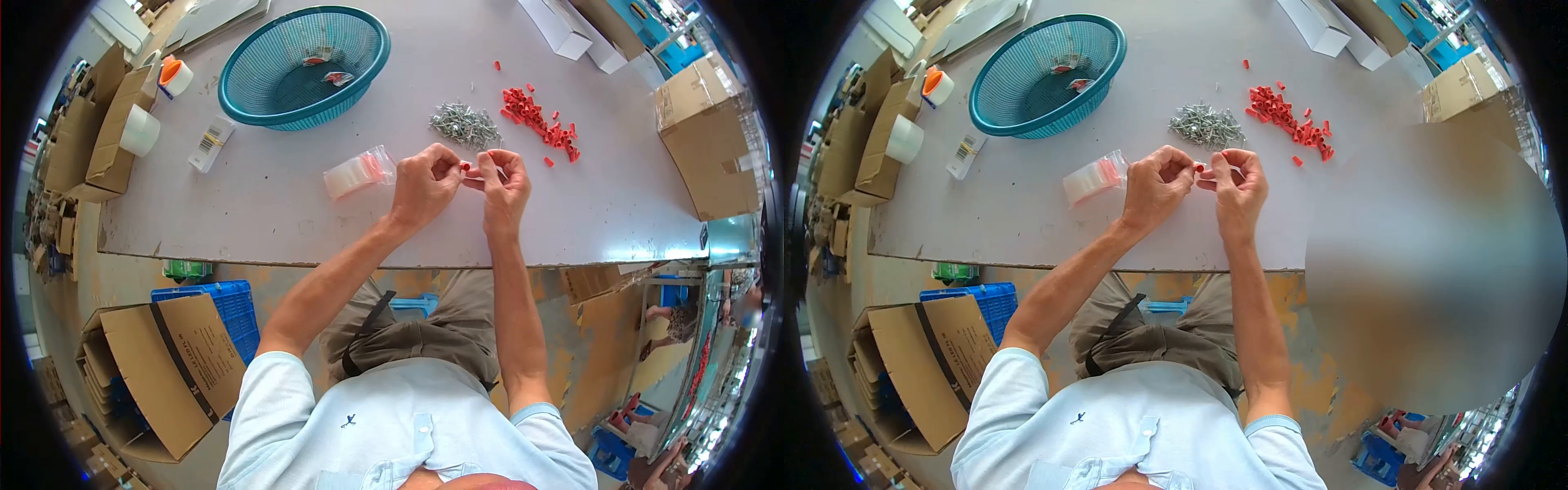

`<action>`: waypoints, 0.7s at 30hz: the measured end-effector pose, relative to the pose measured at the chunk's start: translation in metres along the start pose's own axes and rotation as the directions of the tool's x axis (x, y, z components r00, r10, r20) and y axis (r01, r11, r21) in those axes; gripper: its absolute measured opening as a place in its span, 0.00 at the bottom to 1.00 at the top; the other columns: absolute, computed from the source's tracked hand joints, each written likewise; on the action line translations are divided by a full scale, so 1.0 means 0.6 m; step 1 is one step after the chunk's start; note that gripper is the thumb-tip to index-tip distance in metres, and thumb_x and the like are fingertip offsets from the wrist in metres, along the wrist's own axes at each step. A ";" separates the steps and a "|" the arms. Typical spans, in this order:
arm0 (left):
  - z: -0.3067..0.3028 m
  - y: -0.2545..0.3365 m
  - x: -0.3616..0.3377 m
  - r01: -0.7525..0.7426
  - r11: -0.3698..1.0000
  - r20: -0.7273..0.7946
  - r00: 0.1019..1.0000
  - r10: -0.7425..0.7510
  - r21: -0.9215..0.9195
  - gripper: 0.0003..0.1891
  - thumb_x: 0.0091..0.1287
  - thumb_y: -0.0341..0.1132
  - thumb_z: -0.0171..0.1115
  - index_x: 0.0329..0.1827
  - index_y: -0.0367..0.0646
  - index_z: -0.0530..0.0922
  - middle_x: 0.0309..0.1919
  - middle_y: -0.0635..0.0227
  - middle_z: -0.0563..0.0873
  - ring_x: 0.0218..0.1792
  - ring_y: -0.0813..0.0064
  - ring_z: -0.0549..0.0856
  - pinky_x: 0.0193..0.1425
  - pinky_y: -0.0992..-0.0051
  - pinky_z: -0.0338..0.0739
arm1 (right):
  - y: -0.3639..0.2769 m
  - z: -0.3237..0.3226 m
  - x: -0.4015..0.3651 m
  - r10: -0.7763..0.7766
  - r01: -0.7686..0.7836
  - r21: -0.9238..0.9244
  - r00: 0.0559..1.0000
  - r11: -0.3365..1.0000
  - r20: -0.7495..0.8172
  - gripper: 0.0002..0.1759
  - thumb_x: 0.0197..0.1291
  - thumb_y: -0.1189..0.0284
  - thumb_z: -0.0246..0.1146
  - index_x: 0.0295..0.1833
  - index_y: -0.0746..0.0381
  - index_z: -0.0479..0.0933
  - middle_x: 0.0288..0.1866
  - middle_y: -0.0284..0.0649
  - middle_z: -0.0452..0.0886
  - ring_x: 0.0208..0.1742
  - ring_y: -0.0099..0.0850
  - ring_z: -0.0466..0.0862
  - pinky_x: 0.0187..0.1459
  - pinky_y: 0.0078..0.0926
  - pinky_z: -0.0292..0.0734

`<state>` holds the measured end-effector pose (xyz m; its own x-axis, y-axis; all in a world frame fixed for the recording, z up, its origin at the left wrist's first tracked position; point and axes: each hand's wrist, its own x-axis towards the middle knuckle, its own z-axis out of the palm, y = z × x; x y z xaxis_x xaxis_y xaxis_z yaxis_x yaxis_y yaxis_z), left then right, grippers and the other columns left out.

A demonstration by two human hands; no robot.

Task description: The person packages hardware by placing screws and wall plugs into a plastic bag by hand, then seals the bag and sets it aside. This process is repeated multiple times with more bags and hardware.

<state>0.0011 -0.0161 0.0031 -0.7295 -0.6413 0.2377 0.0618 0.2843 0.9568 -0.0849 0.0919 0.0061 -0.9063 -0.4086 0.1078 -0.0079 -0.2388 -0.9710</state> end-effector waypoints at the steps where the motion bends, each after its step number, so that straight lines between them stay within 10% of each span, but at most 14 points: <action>1: -0.003 -0.001 0.002 0.000 1.000 -0.010 1.000 0.000 -0.001 0.04 0.66 0.24 0.68 0.42 0.35 0.85 0.32 0.60 0.92 0.33 0.78 0.91 0.39 0.77 0.86 | -0.004 -0.011 0.000 -0.002 0.002 -0.032 1.000 0.999 0.029 0.12 0.70 0.73 0.70 0.51 0.67 0.77 0.37 0.38 0.85 0.33 0.23 0.87 0.35 0.25 0.91; 15: 0.001 -0.004 -0.005 -0.204 0.974 0.092 0.973 0.213 -0.100 0.03 0.70 0.22 0.66 0.43 0.34 0.84 0.32 0.63 0.91 0.34 0.80 0.91 0.38 0.78 0.86 | -0.019 -0.047 0.002 0.286 -0.330 0.120 0.916 0.936 0.281 0.23 0.68 0.70 0.73 0.61 0.68 0.72 0.36 0.42 0.88 0.29 0.25 0.87 0.28 0.22 0.86; 21: 0.000 -0.016 0.004 0.009 0.985 0.071 0.997 0.003 -0.172 0.03 0.71 0.23 0.66 0.44 0.33 0.84 0.33 0.65 0.91 0.33 0.83 0.88 0.37 0.78 0.85 | -0.031 -0.039 0.007 0.312 -0.365 0.146 0.904 0.919 0.294 0.21 0.71 0.67 0.71 0.59 0.68 0.73 0.34 0.40 0.86 0.27 0.23 0.85 0.27 0.21 0.83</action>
<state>-0.0011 -0.0200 -0.0054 -0.7761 -0.5878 0.2283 0.1716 0.1515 0.9734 -0.0986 0.1151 0.0196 -0.6973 -0.7024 -0.1428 0.3854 -0.1993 -0.9010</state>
